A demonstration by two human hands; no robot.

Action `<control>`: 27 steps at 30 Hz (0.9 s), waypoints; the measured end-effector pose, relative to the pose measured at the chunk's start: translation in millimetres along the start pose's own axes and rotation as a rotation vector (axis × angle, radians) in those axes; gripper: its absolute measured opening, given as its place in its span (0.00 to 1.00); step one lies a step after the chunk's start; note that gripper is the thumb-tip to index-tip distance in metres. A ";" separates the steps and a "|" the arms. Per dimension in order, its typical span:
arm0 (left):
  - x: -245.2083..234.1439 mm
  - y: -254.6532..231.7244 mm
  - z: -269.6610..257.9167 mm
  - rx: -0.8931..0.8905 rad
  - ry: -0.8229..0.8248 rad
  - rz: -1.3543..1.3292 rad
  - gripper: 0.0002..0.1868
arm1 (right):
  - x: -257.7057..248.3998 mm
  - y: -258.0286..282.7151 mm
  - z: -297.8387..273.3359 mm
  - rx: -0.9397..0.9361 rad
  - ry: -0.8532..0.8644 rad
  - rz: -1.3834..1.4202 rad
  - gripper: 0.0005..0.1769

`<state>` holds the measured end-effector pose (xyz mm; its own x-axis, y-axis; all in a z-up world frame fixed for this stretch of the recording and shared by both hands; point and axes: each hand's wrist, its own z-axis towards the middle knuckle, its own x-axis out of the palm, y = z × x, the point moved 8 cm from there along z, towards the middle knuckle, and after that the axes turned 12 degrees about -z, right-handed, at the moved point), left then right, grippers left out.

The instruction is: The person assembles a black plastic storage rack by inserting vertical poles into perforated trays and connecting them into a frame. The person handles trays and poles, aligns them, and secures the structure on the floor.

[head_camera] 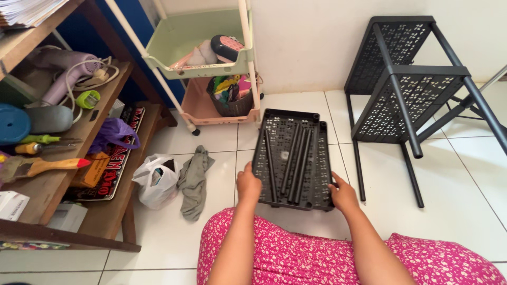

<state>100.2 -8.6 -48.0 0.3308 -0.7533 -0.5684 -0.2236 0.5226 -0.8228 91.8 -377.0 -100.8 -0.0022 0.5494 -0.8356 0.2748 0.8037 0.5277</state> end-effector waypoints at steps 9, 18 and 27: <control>55.0 -11.8 -21.4 -0.041 0.113 0.043 0.37 | 10.7 13.5 -9.5 0.077 0.152 0.180 0.27; 45.6 -26.2 -33.7 -0.029 0.118 0.141 0.27 | -16.8 39.9 -34.2 0.215 0.221 0.400 0.30; 56.2 -15.9 -28.7 0.093 0.003 0.122 0.16 | 1.5 17.9 -8.4 0.114 0.133 0.278 0.39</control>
<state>96.0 -70.7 -66.9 0.3039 -0.6832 -0.6640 -0.1756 0.6448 -0.7439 88.7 -359.8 -91.4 -0.0353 0.7756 -0.6303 0.3887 0.5917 0.7063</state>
